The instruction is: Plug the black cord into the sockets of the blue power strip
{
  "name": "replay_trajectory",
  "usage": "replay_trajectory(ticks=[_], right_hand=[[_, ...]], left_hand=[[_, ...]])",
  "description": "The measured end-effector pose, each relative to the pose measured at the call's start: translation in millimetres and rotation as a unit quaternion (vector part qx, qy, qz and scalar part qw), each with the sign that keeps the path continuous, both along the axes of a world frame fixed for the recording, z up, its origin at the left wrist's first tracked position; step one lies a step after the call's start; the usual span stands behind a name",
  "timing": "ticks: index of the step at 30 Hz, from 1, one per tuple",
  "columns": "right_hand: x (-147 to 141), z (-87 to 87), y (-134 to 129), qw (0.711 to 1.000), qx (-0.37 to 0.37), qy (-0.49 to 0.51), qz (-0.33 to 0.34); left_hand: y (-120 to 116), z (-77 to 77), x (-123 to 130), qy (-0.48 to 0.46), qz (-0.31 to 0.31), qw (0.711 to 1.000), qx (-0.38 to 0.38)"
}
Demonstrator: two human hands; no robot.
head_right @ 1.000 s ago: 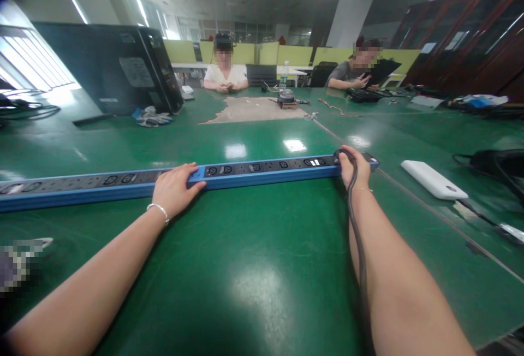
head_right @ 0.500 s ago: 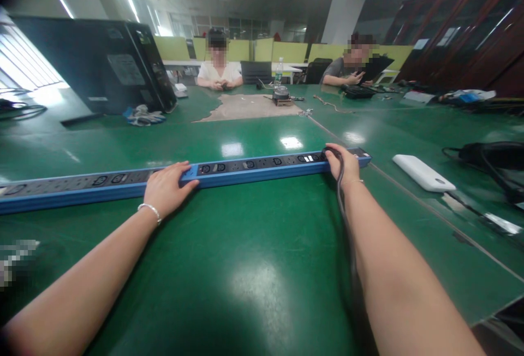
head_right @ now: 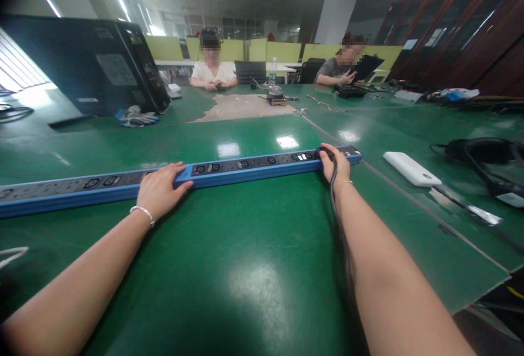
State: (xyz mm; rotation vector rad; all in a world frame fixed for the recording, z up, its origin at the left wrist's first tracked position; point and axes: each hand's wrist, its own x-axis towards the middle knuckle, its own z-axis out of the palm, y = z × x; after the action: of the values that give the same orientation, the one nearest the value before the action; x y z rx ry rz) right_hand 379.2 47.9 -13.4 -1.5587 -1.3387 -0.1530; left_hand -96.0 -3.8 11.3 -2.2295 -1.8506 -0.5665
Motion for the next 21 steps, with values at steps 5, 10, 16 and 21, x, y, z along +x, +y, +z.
replay_trajectory(ticks=[5,10,16,21], right_hand=[[-1.4,3.5,-0.9,1.0,0.002,-0.009,0.003],[-4.5,1.9,0.8,0.999,0.039,-0.007,0.008],[-3.5,8.6,4.3,0.997,0.082,0.001,0.009],[12.8,17.2,5.3,0.978,0.193,0.081,-0.008]], left_hand=[[1.1,-1.0,-0.1,-0.003,0.005,1.0,0.002],[1.3,-1.1,-0.6,0.0,0.005,1.0,0.002],[0.8,0.3,-0.1,0.002,0.008,1.0,-0.003],[1.1,-0.4,-0.3,0.001,0.006,1.0,-0.002]])
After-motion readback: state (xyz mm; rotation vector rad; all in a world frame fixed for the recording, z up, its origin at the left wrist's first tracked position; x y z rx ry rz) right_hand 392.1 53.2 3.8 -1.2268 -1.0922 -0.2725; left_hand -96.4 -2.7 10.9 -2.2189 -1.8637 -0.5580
